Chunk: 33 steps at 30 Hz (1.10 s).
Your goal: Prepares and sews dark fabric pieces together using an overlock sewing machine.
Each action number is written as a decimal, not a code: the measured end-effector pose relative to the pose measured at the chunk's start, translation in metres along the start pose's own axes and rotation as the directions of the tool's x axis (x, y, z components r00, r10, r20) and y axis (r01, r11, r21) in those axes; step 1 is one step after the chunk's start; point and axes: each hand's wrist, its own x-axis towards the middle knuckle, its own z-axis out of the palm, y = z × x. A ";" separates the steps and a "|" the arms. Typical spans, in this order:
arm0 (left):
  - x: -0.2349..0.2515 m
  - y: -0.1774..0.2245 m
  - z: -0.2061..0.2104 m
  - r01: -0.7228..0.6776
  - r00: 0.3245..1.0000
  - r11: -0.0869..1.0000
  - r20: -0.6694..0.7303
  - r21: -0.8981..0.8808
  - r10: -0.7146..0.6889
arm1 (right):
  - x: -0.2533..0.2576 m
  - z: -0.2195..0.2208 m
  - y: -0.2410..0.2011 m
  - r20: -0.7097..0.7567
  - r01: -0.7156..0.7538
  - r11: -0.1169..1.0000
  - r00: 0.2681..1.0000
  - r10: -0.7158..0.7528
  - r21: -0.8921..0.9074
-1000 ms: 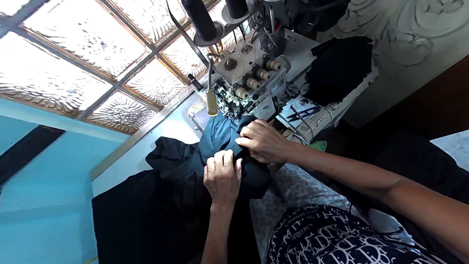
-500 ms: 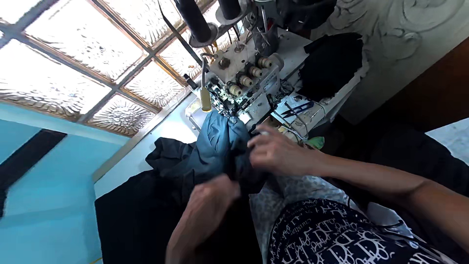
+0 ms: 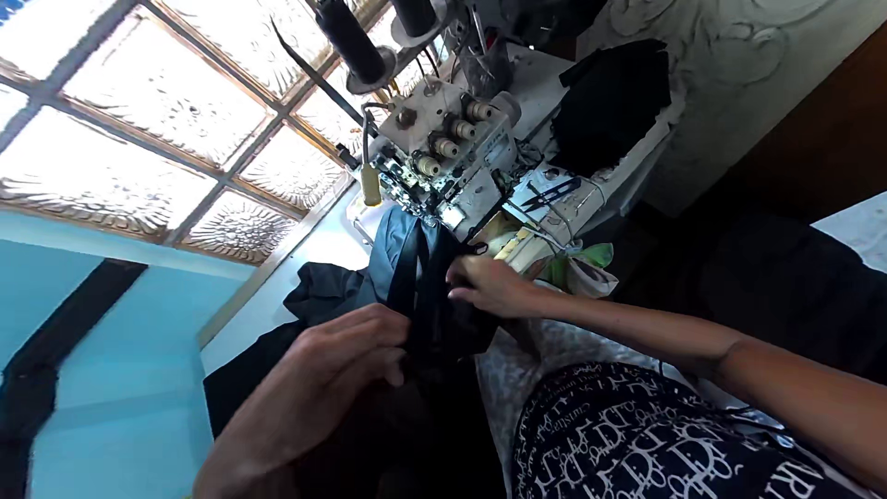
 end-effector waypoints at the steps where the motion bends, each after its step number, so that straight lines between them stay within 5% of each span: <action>1: 0.002 -0.002 -0.007 -0.005 1.000 0.999 0.030 -0.032 0.006 | 0.003 0.004 -0.005 0.190 -0.116 0.993 0.976 0.110 0.020; 3: 0.007 -0.006 -0.018 -0.019 0.996 0.997 0.084 -0.081 0.025 | 0.007 0.011 -0.017 0.469 -0.230 0.970 0.867 0.167 0.080; 5: 0.011 -0.010 -0.023 -0.012 0.993 0.993 0.114 -0.120 0.026 | 0.001 0.011 -0.033 0.561 -0.180 0.953 0.828 0.014 0.242; 8: 0.015 -0.013 -0.023 -0.005 0.996 0.983 0.085 -0.185 0.021 | -0.020 -0.010 -0.069 0.446 0.150 0.865 0.807 -0.387 0.479; 10: 0.018 -0.013 -0.018 -0.008 0.999 0.979 0.042 -0.203 0.017 | -0.028 -0.027 -0.083 0.364 0.305 0.742 0.721 -0.589 0.597; 12: 0.022 -0.011 -0.012 -0.005 0.999 0.977 0.035 -0.213 0.013 | -0.033 -0.041 -0.088 0.338 0.220 0.630 0.690 -0.640 0.745; 15: 0.030 -0.007 -0.004 0.017 0.998 0.985 0.055 -0.173 -0.007 | -0.038 -0.051 -0.081 0.319 0.046 0.520 0.743 -0.588 0.853; 17: 0.031 -0.007 0.001 0.036 0.999 0.993 0.034 -0.110 -0.033 | -0.043 -0.056 -0.061 0.386 0.018 0.676 0.809 -0.443 0.737; 20: 0.029 -0.004 0.008 0.062 0.998 0.996 0.013 -0.058 -0.061 | -0.060 -0.050 -0.023 0.516 -0.060 0.983 0.856 -0.039 0.174; 22: 0.028 0.001 0.015 0.059 0.998 0.996 -0.007 -0.067 -0.059 | -0.081 -0.039 -0.009 0.534 -0.119 0.980 0.825 0.186 -0.157; 25: 0.029 0.010 0.036 0.067 0.996 0.988 -0.044 -0.137 -0.074 | -0.102 -0.040 -0.023 0.553 -0.102 0.930 0.779 0.296 -0.353; 27: 0.033 0.015 0.053 0.072 0.993 0.985 -0.077 -0.158 -0.085 | -0.106 -0.047 -0.033 0.527 0.025 0.965 0.842 0.120 -0.260; 29: 0.037 0.020 0.064 0.069 0.991 0.984 -0.098 -0.164 -0.086 | -0.102 -0.052 -0.039 0.363 0.252 0.967 0.905 -0.220 -0.043; 31: 0.039 0.025 0.067 0.081 0.989 0.985 -0.106 -0.153 -0.098 | -0.089 -0.053 -0.052 0.089 0.450 0.888 0.885 -0.458 0.090; 33: 0.037 0.030 0.060 0.116 0.983 0.982 -0.125 -0.150 -0.135 | -0.072 -0.058 -0.067 -0.037 0.508 0.838 0.859 -0.511 0.202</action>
